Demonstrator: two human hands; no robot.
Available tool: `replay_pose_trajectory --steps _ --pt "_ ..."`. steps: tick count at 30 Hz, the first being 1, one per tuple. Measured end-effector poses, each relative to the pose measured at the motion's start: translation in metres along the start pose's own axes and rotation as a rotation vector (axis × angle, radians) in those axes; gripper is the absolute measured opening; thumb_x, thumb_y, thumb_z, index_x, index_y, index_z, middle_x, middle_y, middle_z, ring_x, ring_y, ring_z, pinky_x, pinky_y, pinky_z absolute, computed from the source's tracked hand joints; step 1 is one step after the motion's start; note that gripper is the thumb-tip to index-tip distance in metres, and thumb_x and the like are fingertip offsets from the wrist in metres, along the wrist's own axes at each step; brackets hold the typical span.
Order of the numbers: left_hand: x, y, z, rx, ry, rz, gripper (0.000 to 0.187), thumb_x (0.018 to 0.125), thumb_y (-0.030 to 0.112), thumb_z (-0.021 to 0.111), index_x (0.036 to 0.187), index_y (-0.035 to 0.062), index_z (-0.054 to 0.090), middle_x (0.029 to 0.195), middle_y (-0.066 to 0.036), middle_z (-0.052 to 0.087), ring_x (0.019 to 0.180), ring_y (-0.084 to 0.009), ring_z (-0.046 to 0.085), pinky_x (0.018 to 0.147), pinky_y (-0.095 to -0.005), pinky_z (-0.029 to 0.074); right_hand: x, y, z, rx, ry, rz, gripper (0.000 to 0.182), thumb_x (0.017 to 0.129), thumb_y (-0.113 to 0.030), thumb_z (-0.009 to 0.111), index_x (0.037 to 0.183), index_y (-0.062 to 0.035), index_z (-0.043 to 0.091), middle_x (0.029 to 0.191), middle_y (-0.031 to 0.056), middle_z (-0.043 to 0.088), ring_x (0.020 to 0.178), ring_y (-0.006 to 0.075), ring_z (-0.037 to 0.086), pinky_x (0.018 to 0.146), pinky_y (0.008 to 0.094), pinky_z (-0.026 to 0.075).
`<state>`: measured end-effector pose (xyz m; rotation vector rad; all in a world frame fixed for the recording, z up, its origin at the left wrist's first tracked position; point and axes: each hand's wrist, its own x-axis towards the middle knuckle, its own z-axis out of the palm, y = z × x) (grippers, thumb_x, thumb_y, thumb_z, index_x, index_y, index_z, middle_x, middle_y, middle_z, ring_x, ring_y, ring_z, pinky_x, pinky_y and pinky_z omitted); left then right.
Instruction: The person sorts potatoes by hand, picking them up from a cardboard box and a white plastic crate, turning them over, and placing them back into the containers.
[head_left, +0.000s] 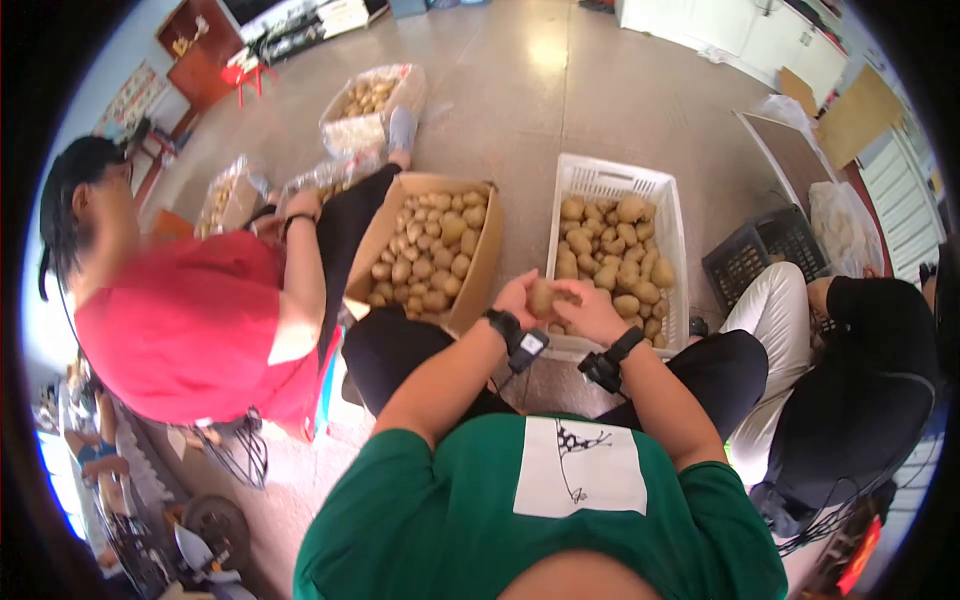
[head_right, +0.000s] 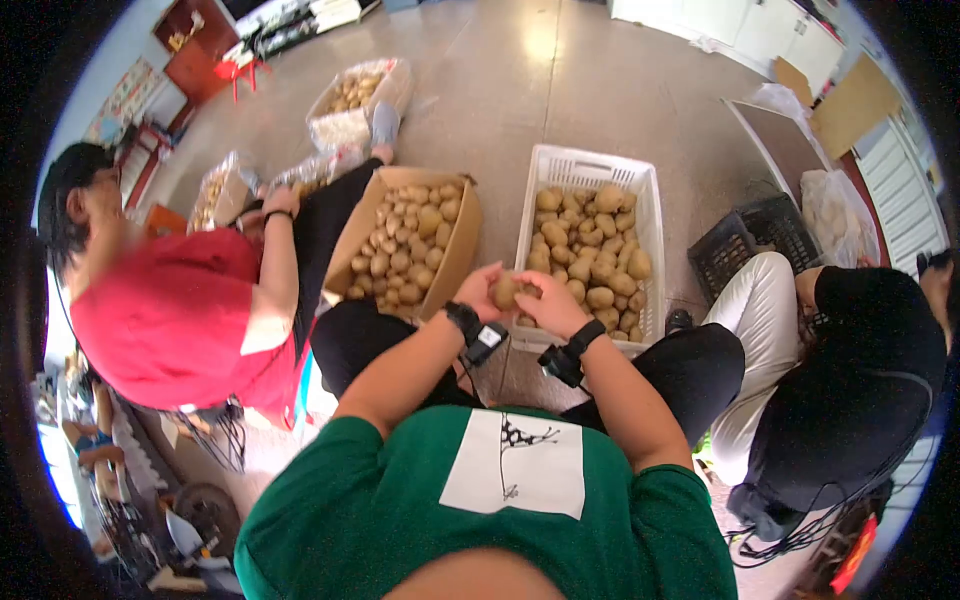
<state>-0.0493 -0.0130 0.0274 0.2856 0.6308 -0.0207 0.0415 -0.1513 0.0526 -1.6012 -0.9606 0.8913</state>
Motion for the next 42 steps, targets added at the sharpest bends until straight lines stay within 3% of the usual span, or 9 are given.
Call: replay_pose_trajectory --steps 6,11,14,20,23,26,32,37,42 --pt "0.023 0.011 -0.034 -0.032 0.277 0.101 0.025 0.080 0.020 0.056 0.093 0.0020 0.044 0.075 -0.009 0.050 0.060 -0.0192 0.053 0.049 -0.0249 0.048 -0.007 0.001 -0.003 0.159 -0.091 0.134 0.029 0.081 -0.012 0.053 0.108 -0.0027 0.051 0.096 0.0034 0.055 0.077 0.0106 0.052 0.068 0.0240 0.045" --pt "0.005 0.025 -0.036 -0.286 0.542 0.350 0.035 0.083 0.018 0.053 0.111 0.0071 0.035 0.109 -0.012 0.035 0.090 -0.0252 0.044 0.063 -0.0313 0.050 -0.010 0.015 -0.010 0.041 0.006 0.179 0.026 0.079 -0.011 0.055 0.103 -0.0004 0.054 0.092 0.0049 0.056 0.079 0.0118 0.053 0.070 0.0244 0.045" --pt "0.011 0.032 -0.059 -0.300 0.640 0.556 0.040 0.083 0.023 0.053 0.115 0.0066 0.036 0.114 -0.014 0.036 0.079 -0.0237 0.048 0.057 -0.0273 0.051 -0.012 0.018 -0.007 0.002 0.005 0.180 0.027 0.079 -0.013 0.055 0.103 -0.0001 0.054 0.093 0.0059 0.057 0.081 0.0128 0.054 0.073 0.0247 0.044" --pt "0.000 0.053 -0.083 -0.404 0.726 0.710 0.042 0.083 0.025 0.053 0.117 0.0044 0.039 0.112 -0.013 0.040 0.093 -0.0264 0.045 0.064 -0.0323 0.052 -0.016 0.014 -0.004 -0.110 -0.047 0.249 0.027 0.080 -0.014 0.055 0.104 -0.0009 0.054 0.093 0.0052 0.057 0.079 0.0120 0.054 0.067 0.0239 0.045" --pt "-0.006 0.058 -0.086 -0.505 0.865 0.760 0.045 0.084 0.032 0.052 0.112 -0.0016 0.041 0.103 -0.016 0.044 0.078 -0.0249 0.053 0.052 -0.0269 0.052 -0.015 0.022 -0.003 -0.128 -0.059 0.220 0.028 0.080 -0.014 0.056 0.104 -0.0009 0.053 0.092 0.0054 0.058 0.078 0.0113 0.054 0.065 0.0233 0.045" --pt "-0.013 0.056 -0.093 -0.412 0.892 0.723 0.047 0.083 0.034 0.053 0.109 -0.0040 0.042 0.098 -0.018 0.047 0.068 -0.0242 0.056 0.047 -0.0241 0.050 -0.017 0.024 -0.003 -0.093 -0.069 0.259 0.028 0.079 -0.015 0.057 0.103 -0.0008 0.053 0.092 0.0059 0.058 0.080 0.0119 0.054 0.067 0.0237 0.045" --pt "-0.003 0.060 -0.117 -0.237 0.922 0.721 0.036 0.088 0.025 0.040 0.112 -0.0010 0.043 0.102 -0.012 0.046 0.086 -0.0215 0.049 0.059 -0.0241 0.050 -0.017 0.036 -0.004 -0.214 -0.059 0.219 0.029 0.078 -0.017 0.058 0.103 -0.0014 0.054 0.093 0.0080 0.059 0.085 0.0167 0.056 0.074 0.0277 0.045" --pt "0.030 0.067 -0.159 -0.426 0.626 0.792 0.031 0.092 0.018 0.029 0.114 0.0015 0.044 0.105 -0.008 0.046 0.100 -0.0192 0.044 0.070 -0.0240 0.050 -0.019 0.035 -0.006 -0.259 -0.055 0.187 0.028 0.078 -0.017 0.058 0.101 -0.0017 0.055 0.092 0.0075 0.059 0.084 0.0161 0.055 0.073 0.0271 0.045" --pt "-0.009 0.056 -0.085 -0.547 0.582 0.634 0.026 0.091 0.014 0.032 0.108 -0.0018 0.043 0.100 -0.012 0.046 0.090 -0.0205 0.048 0.072 -0.0280 0.051 -0.021 0.027 -0.005 -0.322 -0.062 0.169 0.028 0.077 -0.020 0.057 0.099 -0.0022 0.057 0.092 0.0108 0.060 0.087 0.0204 0.056 0.077 0.0292 0.044"
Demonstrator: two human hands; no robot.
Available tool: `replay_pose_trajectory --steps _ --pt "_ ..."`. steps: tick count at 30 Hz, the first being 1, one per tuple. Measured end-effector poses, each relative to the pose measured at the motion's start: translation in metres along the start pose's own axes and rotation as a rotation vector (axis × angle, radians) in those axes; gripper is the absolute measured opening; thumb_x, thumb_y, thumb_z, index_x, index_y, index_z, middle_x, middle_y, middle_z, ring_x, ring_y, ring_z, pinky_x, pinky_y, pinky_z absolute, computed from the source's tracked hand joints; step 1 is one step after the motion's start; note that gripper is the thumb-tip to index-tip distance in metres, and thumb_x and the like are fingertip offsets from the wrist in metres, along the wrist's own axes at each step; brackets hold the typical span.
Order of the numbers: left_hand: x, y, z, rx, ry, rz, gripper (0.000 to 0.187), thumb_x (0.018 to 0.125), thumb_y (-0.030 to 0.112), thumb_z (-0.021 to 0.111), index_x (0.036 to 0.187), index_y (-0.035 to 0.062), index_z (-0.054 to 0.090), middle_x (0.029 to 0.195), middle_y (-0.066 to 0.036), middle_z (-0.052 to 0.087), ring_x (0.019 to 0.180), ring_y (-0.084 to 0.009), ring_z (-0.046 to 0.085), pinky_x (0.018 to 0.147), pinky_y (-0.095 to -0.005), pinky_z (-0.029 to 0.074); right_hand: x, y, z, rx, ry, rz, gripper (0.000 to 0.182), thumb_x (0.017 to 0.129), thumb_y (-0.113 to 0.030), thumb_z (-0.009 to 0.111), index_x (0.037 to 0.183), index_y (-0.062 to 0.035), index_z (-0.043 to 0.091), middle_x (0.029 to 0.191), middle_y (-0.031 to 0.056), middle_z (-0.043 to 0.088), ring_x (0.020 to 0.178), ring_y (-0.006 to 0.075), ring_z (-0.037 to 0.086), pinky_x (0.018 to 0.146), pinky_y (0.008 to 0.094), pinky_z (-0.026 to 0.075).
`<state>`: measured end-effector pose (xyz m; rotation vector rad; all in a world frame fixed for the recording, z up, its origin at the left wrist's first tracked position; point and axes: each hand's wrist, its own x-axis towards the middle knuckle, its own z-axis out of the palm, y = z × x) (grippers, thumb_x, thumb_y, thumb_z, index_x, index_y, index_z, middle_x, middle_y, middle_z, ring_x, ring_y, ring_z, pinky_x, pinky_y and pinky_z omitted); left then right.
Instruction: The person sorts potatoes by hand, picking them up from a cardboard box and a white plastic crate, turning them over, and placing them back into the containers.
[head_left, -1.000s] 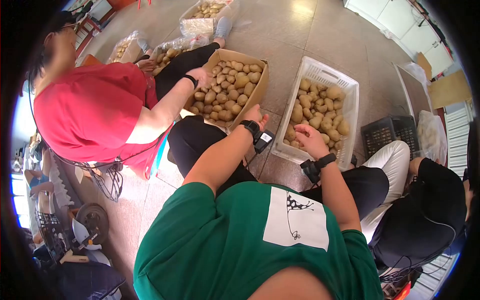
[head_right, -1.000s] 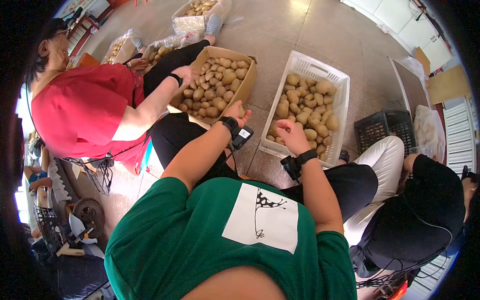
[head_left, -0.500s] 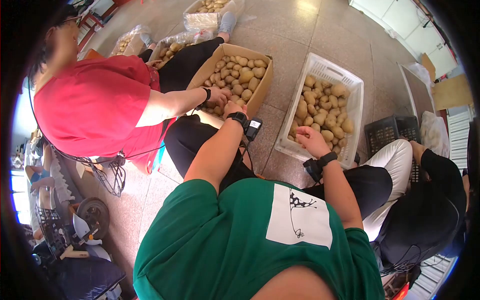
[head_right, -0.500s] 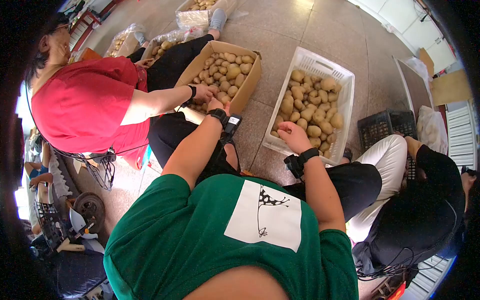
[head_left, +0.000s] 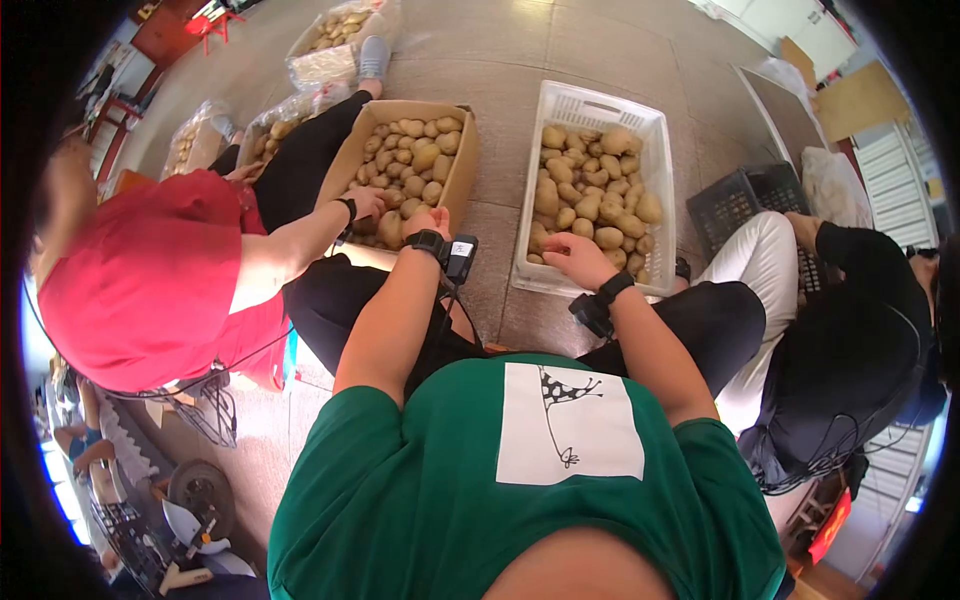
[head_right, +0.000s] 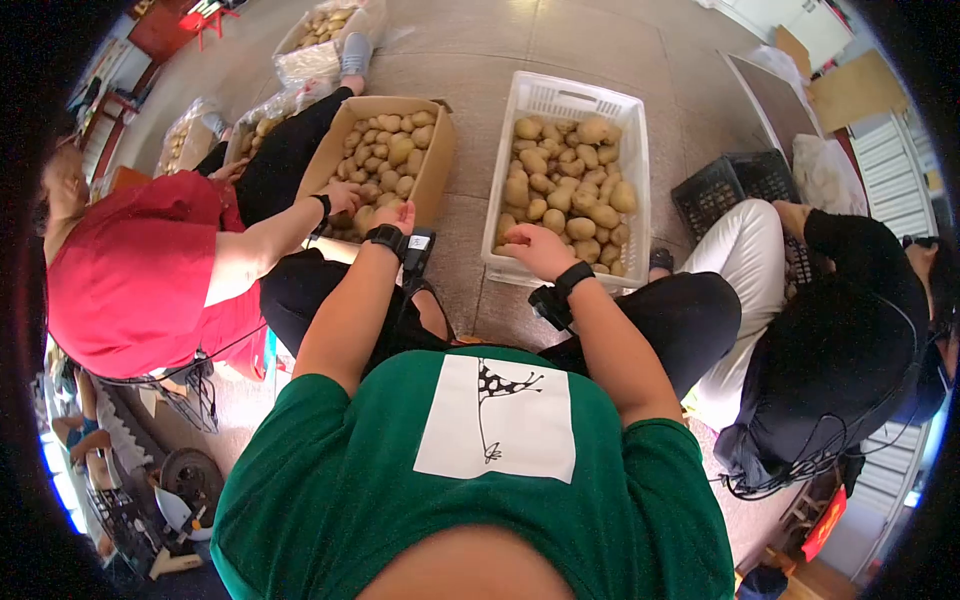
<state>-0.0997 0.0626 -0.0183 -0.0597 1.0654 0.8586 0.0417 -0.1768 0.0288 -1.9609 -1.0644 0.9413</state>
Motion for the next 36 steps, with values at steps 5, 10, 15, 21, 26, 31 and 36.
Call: replay_pose_trajectory --steps 5,10,15,21,26,31,36 --pt "-0.020 -0.025 0.020 0.102 -0.024 -0.113 0.019 0.087 0.009 0.037 0.102 -0.0025 0.039 0.090 -0.013 0.047 0.080 -0.0228 0.051 0.072 -0.0317 0.051 0.001 0.004 -0.002 -0.011 -0.012 0.013 0.030 0.076 -0.020 0.057 0.100 -0.0019 0.057 0.092 0.0120 0.060 0.087 0.0217 0.057 0.076 0.0301 0.044" --pt "-0.039 -0.052 0.032 0.238 -0.147 -0.179 0.017 0.086 0.008 0.038 0.101 -0.0007 0.038 0.093 -0.012 0.048 0.081 -0.0230 0.051 0.074 -0.0341 0.049 0.001 -0.004 -0.021 -0.097 -0.024 0.028 0.030 0.077 -0.018 0.057 0.101 -0.0012 0.055 0.091 0.0109 0.060 0.084 0.0194 0.057 0.075 0.0289 0.044" --pt "-0.074 -0.060 0.061 0.445 -0.265 -0.312 0.022 0.087 0.008 0.040 0.108 0.0014 0.037 0.095 -0.012 0.048 0.082 -0.0240 0.050 0.074 -0.0346 0.048 0.007 -0.029 -0.075 -0.463 0.026 -0.093 0.029 0.074 -0.020 0.056 0.099 -0.0060 0.057 0.088 0.0132 0.060 0.081 0.0262 0.057 0.071 0.0322 0.045" --pt "-0.110 -0.053 0.101 0.575 -0.426 -0.286 0.016 0.087 0.009 0.042 0.101 0.0016 0.042 0.095 -0.011 0.050 0.086 -0.0248 0.051 0.078 -0.0345 0.047 0.008 -0.031 -0.141 -0.336 0.164 -0.002 0.032 0.074 -0.022 0.057 0.101 -0.0033 0.057 0.091 0.0142 0.059 0.083 0.0267 0.057 0.074 0.0335 0.045" --pt "-0.115 -0.047 0.119 0.605 -0.407 -0.275 0.017 0.087 0.011 0.042 0.102 0.0019 0.044 0.095 -0.011 0.050 0.087 -0.0245 0.051 0.078 -0.0331 0.047 0.016 0.024 -0.171 -0.323 0.196 0.197 0.038 0.074 -0.025 0.058 0.107 -0.0074 0.054 0.097 0.0148 0.059 0.089 0.0273 0.056 0.078 0.0341 0.044" --pt "-0.084 -0.071 0.119 0.705 -0.412 -0.267 0.024 0.087 0.012 0.041 0.109 0.0014 0.038 0.094 -0.010 0.049 0.079 -0.0217 0.051 0.070 -0.0309 0.047 0.030 0.057 -0.167 -0.512 0.143 0.333 0.044 0.073 -0.027 0.060 0.113 -0.0108 0.049 0.107 0.0171 0.053 0.099 0.0331 0.051 0.083 0.0383 0.043" --pt "-0.077 -0.099 0.113 0.825 -0.363 -0.316 0.020 0.087 0.014 0.044 0.104 0.0034 0.042 0.089 -0.008 0.052 0.075 -0.0198 0.052 0.067 -0.0294 0.047 0.043 0.089 -0.155 -0.619 0.178 0.345 0.049 0.072 -0.027 0.062 0.115 -0.0097 0.045 0.115 0.0181 0.045 0.104 0.0344 0.047 0.087 0.0393 0.041"
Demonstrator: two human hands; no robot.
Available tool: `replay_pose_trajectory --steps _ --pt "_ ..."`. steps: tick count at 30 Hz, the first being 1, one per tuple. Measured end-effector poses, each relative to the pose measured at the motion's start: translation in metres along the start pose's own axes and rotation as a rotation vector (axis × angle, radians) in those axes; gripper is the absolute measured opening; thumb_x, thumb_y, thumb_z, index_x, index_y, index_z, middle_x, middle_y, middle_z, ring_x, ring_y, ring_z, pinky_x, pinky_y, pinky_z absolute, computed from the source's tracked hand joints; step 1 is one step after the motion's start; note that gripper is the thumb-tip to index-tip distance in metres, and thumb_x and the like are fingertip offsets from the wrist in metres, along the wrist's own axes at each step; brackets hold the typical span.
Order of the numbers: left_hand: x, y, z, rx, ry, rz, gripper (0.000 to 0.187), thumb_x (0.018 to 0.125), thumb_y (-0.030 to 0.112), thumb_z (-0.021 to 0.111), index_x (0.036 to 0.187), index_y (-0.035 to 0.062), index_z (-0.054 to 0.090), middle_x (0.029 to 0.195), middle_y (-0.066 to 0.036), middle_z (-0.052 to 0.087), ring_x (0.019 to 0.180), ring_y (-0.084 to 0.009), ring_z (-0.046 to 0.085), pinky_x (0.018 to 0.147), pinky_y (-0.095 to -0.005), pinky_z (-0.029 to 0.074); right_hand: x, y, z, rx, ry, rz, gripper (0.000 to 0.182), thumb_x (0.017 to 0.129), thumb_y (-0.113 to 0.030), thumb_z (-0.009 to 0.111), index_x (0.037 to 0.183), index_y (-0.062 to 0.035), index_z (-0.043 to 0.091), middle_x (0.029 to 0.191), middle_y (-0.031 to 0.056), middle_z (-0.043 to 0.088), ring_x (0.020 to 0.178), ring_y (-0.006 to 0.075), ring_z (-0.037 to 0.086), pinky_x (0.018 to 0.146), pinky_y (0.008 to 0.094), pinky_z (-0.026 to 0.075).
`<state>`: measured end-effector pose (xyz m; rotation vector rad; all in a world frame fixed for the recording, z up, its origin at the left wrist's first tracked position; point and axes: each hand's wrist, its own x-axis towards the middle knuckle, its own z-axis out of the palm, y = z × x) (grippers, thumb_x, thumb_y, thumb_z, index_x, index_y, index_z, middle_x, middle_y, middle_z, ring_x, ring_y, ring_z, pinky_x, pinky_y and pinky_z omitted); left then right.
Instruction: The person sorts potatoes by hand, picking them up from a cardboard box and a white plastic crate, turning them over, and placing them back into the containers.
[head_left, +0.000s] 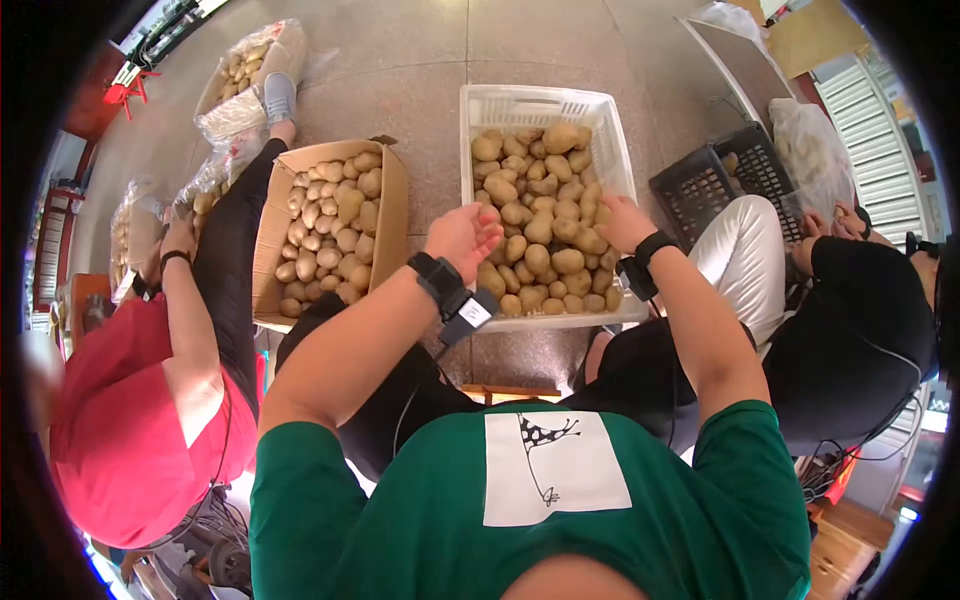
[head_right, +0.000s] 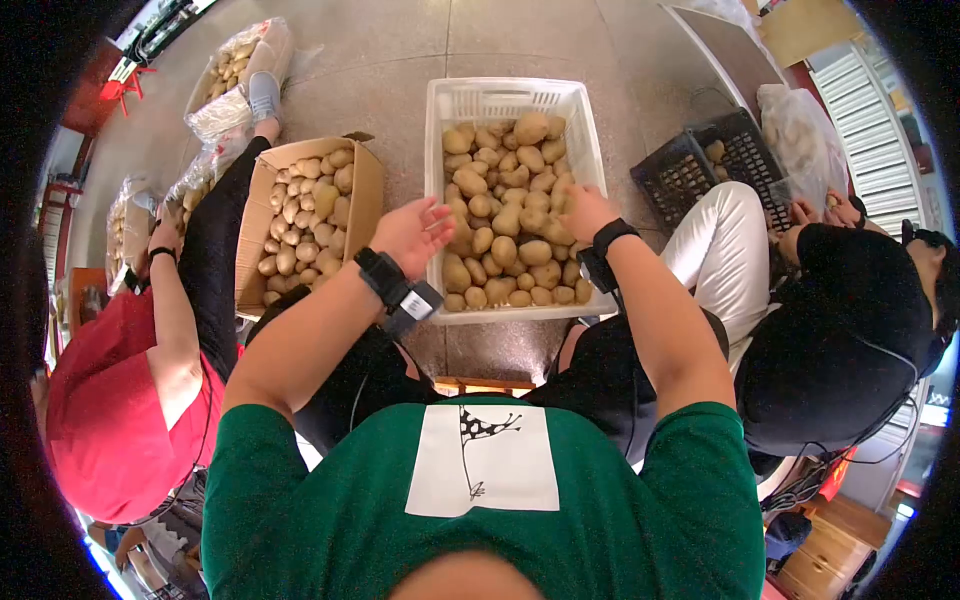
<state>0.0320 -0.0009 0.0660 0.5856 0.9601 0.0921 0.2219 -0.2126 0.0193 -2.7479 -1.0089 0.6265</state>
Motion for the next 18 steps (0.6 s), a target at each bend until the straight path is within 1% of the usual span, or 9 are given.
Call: replay_pose_trajectory --steps 2,4,7,9,11,13,16,18 --pt "0.000 -0.005 0.000 0.056 -0.023 -0.009 0.021 0.088 0.015 0.045 0.105 0.0037 0.042 0.089 -0.008 0.052 0.076 -0.0198 0.051 0.068 -0.0293 0.047 0.002 -0.002 0.005 0.012 0.011 0.009 0.049 0.071 -0.026 0.062 0.114 -0.0083 0.045 0.116 0.0187 0.043 0.105 0.0350 0.045 0.087 0.0398 0.041" --pt "0.006 -0.007 -0.003 0.065 0.030 -0.090 0.022 0.088 0.015 0.044 0.106 0.0035 0.041 0.088 -0.007 0.052 0.076 -0.0192 0.051 0.067 -0.0292 0.047 0.006 -0.008 0.005 -0.130 -0.017 0.059 0.045 0.072 -0.025 0.062 0.109 -0.0042 0.045 0.110 0.0196 0.045 0.105 0.0360 0.044 0.087 0.0410 0.041" --pt "0.007 -0.007 -0.003 0.063 0.033 -0.104 0.021 0.088 0.015 0.044 0.106 0.0037 0.041 0.087 -0.007 0.052 0.075 -0.0193 0.051 0.066 -0.0292 0.047 0.007 -0.020 0.006 -0.199 -0.030 0.121 0.043 0.072 -0.022 0.061 0.106 -0.0029 0.044 0.110 0.0199 0.044 0.105 0.0361 0.043 0.087 0.0413 0.041" --pt "0.008 -0.007 -0.004 0.059 0.022 -0.106 0.021 0.088 0.015 0.044 0.106 0.0038 0.042 0.087 -0.007 0.052 0.075 -0.0193 0.052 0.066 -0.0291 0.047 0.011 -0.017 0.011 -0.155 -0.034 0.142 0.043 0.072 -0.021 0.061 0.107 -0.0025 0.043 0.111 0.0206 0.042 0.104 0.0364 0.043 0.087 0.0409 0.041" --pt "0.009 -0.008 -0.005 0.040 0.020 -0.112 0.015 0.087 0.016 0.044 0.098 0.0055 0.045 0.084 -0.005 0.053 0.071 -0.0176 0.052 0.062 -0.0279 0.045 0.015 -0.015 0.016 -0.112 -0.041 0.160 0.044 0.072 -0.020 0.061 0.107 -0.0021 0.042 0.113 0.0213 0.040 0.103 0.0366 0.044 0.086 0.0406 0.041" --pt "0.008 -0.006 -0.005 0.043 0.025 -0.120 0.015 0.087 0.016 0.044 0.097 0.0054 0.045 0.084 -0.005 0.053 0.072 -0.0176 0.052 0.062 -0.0278 0.044 0.021 -0.015 0.020 -0.070 -0.110 0.229 0.046 0.071 -0.018 0.061 0.108 -0.0009 0.040 0.116 0.0231 0.035 0.103 0.0378 0.045 0.086 0.0402 0.041" --pt "0.009 -0.005 -0.008 0.043 0.031 -0.130 0.015 0.087 0.017 0.045 0.097 0.0054 0.045 0.084 -0.005 0.054 0.072 -0.0175 0.052 0.062 -0.0278 0.044 0.026 -0.009 0.026 -0.031 -0.080 0.231 0.047 0.071 -0.016 0.061 0.109 0.0005 0.039 0.117 0.0245 0.033 0.103 0.0382 0.045 0.086 0.0397 0.041" --pt "0.009 -0.005 -0.010 0.041 0.036 -0.135 0.016 0.087 0.017 0.045 0.097 0.0054 0.045 0.085 -0.005 0.054 0.072 -0.0175 0.052 0.062 -0.0278 0.044 0.026 -0.009 0.029 -0.007 -0.079 0.242 0.047 0.070 -0.015 0.060 0.110 -0.0006 0.039 0.117 0.0237 0.033 0.103 0.0376 0.045 0.086 0.0394 0.041"
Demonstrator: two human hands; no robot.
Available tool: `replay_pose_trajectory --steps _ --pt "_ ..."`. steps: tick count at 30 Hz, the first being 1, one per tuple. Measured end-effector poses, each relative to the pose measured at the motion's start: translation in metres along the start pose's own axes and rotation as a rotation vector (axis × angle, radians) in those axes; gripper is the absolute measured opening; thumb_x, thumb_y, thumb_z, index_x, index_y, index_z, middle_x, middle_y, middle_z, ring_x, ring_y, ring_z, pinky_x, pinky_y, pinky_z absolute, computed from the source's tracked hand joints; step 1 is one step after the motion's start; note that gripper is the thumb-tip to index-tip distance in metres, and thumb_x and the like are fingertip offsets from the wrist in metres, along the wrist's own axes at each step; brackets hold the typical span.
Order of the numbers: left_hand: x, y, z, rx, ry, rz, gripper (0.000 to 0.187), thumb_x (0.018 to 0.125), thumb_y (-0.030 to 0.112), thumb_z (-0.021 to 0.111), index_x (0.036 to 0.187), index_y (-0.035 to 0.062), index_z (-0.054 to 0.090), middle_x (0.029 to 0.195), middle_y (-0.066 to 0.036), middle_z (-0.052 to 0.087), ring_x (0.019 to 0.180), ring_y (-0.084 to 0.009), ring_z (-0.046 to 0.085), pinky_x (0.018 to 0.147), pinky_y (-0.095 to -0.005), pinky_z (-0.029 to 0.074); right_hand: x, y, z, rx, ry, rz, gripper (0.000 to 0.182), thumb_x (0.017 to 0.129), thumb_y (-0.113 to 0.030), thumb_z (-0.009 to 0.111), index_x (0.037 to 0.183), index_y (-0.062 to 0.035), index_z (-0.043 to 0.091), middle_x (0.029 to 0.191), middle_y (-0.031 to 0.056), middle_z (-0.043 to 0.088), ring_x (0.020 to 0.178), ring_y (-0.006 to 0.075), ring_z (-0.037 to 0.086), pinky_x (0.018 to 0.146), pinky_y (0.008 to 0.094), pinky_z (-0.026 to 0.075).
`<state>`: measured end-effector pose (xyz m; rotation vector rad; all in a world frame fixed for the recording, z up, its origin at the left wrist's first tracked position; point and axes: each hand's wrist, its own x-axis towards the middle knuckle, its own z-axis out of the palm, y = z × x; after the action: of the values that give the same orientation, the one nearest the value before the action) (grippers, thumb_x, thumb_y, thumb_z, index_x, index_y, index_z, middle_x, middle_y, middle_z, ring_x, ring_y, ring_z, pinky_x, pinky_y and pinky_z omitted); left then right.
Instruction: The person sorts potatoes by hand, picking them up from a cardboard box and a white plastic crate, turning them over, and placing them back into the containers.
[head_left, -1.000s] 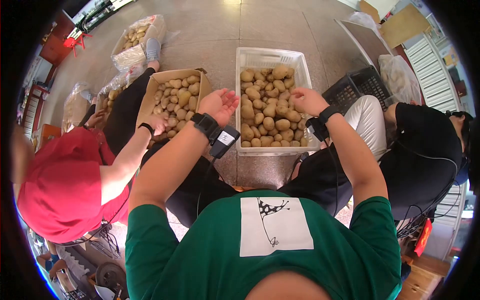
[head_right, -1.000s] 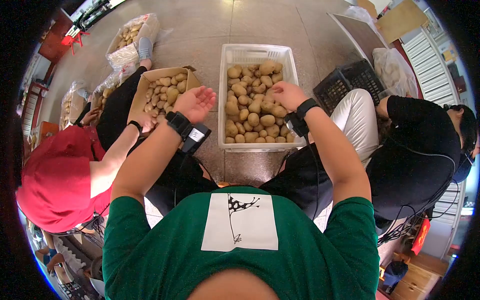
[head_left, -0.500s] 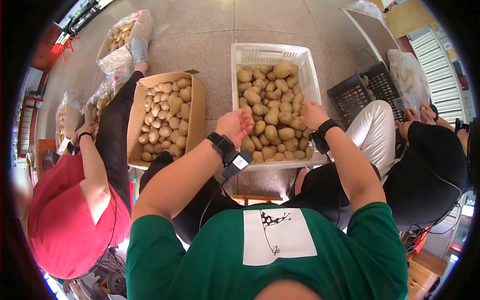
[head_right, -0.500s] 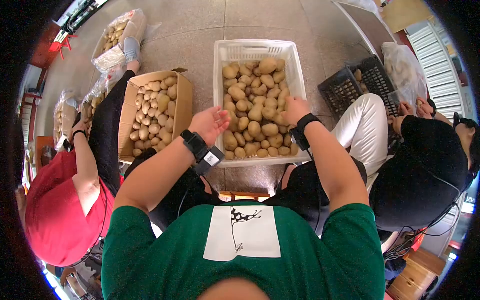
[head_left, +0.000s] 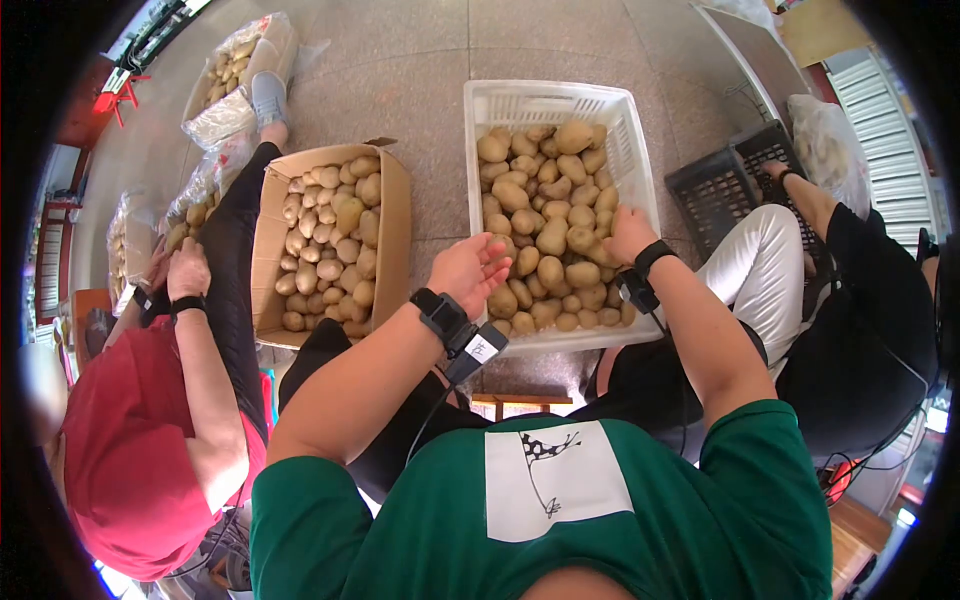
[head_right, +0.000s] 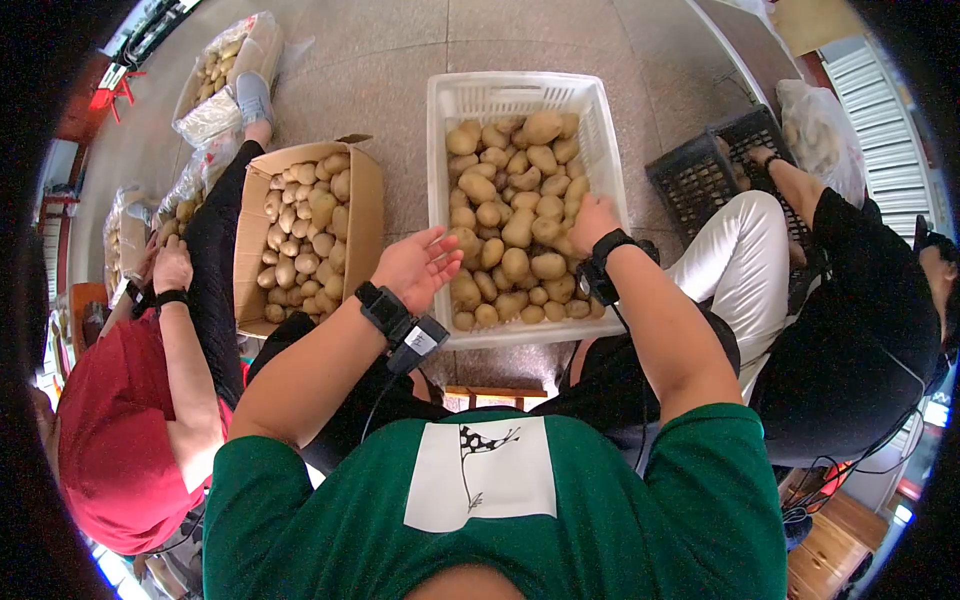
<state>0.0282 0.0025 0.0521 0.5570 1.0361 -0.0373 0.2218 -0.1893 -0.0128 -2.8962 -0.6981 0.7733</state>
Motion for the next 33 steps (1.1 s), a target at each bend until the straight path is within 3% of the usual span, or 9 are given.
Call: replay_pose_trajectory --steps 8,12,16,18,19,22,28,31,33 --pt "-0.003 0.003 -0.003 0.008 -0.033 -0.027 0.025 0.088 0.016 0.045 0.109 0.0029 0.041 0.090 -0.009 0.051 0.078 -0.0198 0.051 0.066 -0.0290 0.047 0.001 0.010 0.001 0.042 -0.015 -0.079 0.035 0.067 -0.010 0.060 0.100 -0.0099 0.049 0.115 0.0195 0.041 0.100 0.0355 0.047 0.084 0.0389 0.042" --pt "-0.002 -0.001 -0.006 -0.003 -0.055 -0.004 0.024 0.088 0.016 0.044 0.108 0.0024 0.042 0.089 -0.008 0.051 0.077 -0.0195 0.051 0.066 -0.0285 0.046 -0.016 -0.006 0.002 0.016 -0.207 -0.189 0.026 0.064 -0.007 0.058 0.089 -0.0101 0.054 0.098 0.0171 0.053 0.093 0.0329 0.052 0.079 0.0374 0.043" --pt "-0.004 -0.003 -0.004 -0.011 -0.033 0.006 0.018 0.084 0.017 0.047 0.098 0.0046 0.045 0.084 -0.007 0.052 0.068 -0.0172 0.051 0.058 -0.0277 0.045 -0.027 -0.011 0.007 0.009 -0.063 -0.375 0.023 0.062 -0.008 0.057 0.085 -0.0091 0.052 0.083 0.0169 0.056 0.079 0.0324 0.055 0.070 0.0362 0.045" --pt "-0.002 -0.005 -0.005 0.005 -0.042 -0.009 0.019 0.084 0.017 0.047 0.099 0.0044 0.045 0.084 -0.007 0.051 0.068 -0.0171 0.051 0.058 -0.0279 0.045 -0.038 -0.024 -0.012 0.138 -0.162 -0.256 0.022 0.064 -0.008 0.054 0.086 -0.0087 0.052 0.074 0.0138 0.055 0.067 0.0287 0.055 0.061 0.0347 0.045" --pt "-0.004 -0.005 -0.004 0.024 -0.046 -0.012 0.019 0.085 0.017 0.047 0.098 0.0047 0.045 0.086 -0.007 0.052 0.072 -0.0180 0.051 0.063 -0.0289 0.045 -0.036 -0.029 -0.015 0.194 -0.189 -0.305 0.024 0.067 -0.008 0.054 0.090 -0.0104 0.051 0.065 0.0090 0.050 0.056 0.0187 0.051 0.050 0.0299 0.042" --pt "-0.008 -0.007 -0.005 0.050 -0.032 -0.017 0.021 0.086 0.019 0.048 0.101 0.0044 0.043 0.091 -0.008 0.052 0.078 -0.0195 0.051 0.068 -0.0308 0.045 -0.053 -0.049 -0.034 0.488 -0.296 -0.244 0.025 0.071 -0.007 0.052 0.095 -0.0120 0.048 0.063 0.0039 0.048 0.052 0.0103 0.046 0.045 0.0243 0.037" --pt "-0.016 -0.007 -0.001 0.090 -0.045 -0.120 0.039 0.086 0.027 0.048 0.114 0.0037 0.035 0.111 -0.012 0.039 0.091 -0.0273 0.046 0.079 -0.0425 0.043 -0.082 -0.084 -0.042 0.918 -0.460 -0.284 0.021 0.078 -0.008 0.053 0.098 -0.0093 0.046 0.069 -0.0018 0.046 0.052 0.0058 0.043 0.046 0.0198 0.036" --pt "-0.024 -0.007 0.002 0.046 -0.067 -0.187 0.044 0.085 0.032 0.048 0.118 0.0062 0.032 0.114 -0.012 0.035 0.096 -0.0311 0.043 0.085 -0.0479 0.039 -0.099 -0.100 -0.044 0.937 -0.450 -0.377 0.023 0.079 -0.007 0.052 0.102 -0.0107 0.046 0.070 -0.0039 0.045 0.053 0.0042 0.042 0.046 0.0177 0.034" --pt "-0.029 -0.007 0.000 -0.004 -0.228 -0.219 0.041 0.086 0.035 0.047 0.115 0.0083 0.037 0.114 -0.013 0.036 0.100 -0.0323 0.041 0.087 -0.0481 0.037 -0.107 -0.106 -0.038 0.926 -0.454 -0.405 0.026 0.080 -0.007 0.051 0.105 -0.0103 0.045 0.075 -0.0024 0.047 0.056 0.0045 0.044 0.048 0.0180 0.037"
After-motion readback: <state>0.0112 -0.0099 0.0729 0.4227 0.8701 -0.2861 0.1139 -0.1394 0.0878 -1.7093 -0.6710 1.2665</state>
